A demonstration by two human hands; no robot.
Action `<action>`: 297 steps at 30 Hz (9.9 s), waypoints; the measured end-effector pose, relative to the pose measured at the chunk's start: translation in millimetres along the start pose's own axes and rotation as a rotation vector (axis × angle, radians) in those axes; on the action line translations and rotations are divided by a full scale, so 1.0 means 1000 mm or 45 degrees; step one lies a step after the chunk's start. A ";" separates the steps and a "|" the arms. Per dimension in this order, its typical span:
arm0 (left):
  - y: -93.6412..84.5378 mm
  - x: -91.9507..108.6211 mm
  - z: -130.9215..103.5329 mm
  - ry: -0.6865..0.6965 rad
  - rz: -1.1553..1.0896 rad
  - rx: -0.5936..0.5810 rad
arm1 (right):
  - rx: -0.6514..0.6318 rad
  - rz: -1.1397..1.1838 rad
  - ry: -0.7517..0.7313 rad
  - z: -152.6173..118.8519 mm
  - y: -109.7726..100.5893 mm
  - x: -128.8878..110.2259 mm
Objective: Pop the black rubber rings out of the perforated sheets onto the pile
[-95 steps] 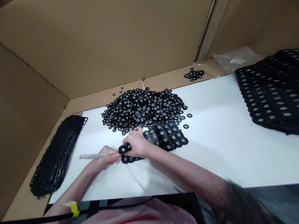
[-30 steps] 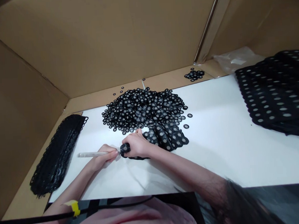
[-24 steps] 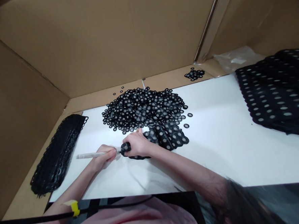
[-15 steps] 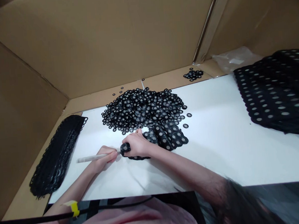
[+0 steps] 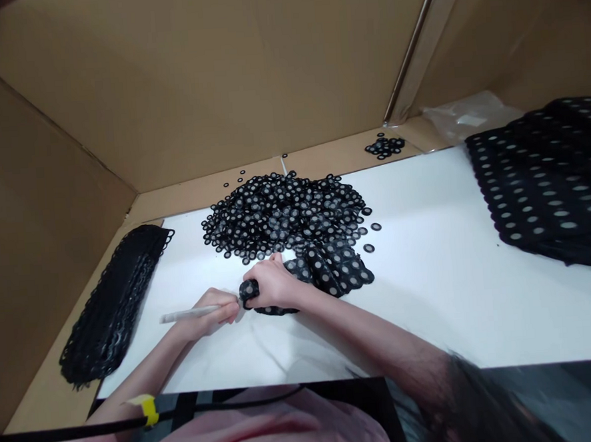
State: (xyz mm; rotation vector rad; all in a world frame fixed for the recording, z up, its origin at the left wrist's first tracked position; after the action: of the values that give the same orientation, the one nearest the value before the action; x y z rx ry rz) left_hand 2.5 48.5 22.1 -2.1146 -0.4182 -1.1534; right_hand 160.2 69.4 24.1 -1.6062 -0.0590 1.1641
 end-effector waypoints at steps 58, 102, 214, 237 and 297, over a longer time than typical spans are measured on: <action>-0.021 0.026 0.021 0.326 -0.098 0.211 | 0.727 -0.398 -0.420 -0.031 -0.031 -0.032; 0.001 0.127 -0.018 0.676 -0.564 0.344 | 0.397 1.774 -0.021 -0.054 -0.007 0.023; 0.028 0.044 0.091 0.371 -0.252 -0.064 | 0.502 -0.867 -0.534 -0.063 -0.047 0.043; 0.032 0.041 0.090 0.382 -0.025 -0.013 | 0.448 -0.330 -0.426 -0.070 -0.031 0.042; 0.033 0.043 0.087 0.597 0.098 -0.032 | 0.071 0.289 -0.174 -0.076 -0.040 0.047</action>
State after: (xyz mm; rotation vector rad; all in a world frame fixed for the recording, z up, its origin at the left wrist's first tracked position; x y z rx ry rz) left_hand 98.5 83.7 11.6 -1.7844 -0.1037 -1.5571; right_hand 257.3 57.5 18.1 -1.5109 0.0687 1.4376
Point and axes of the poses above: each hand's wrist, its own z-axis towards the middle knuckle, its own y-axis out of the palm, x = y × z, the point moved 3 cm from there along z, towards the middle knuckle, and after that the axes turned 11 degrees about -y, right-handed, at the moved point
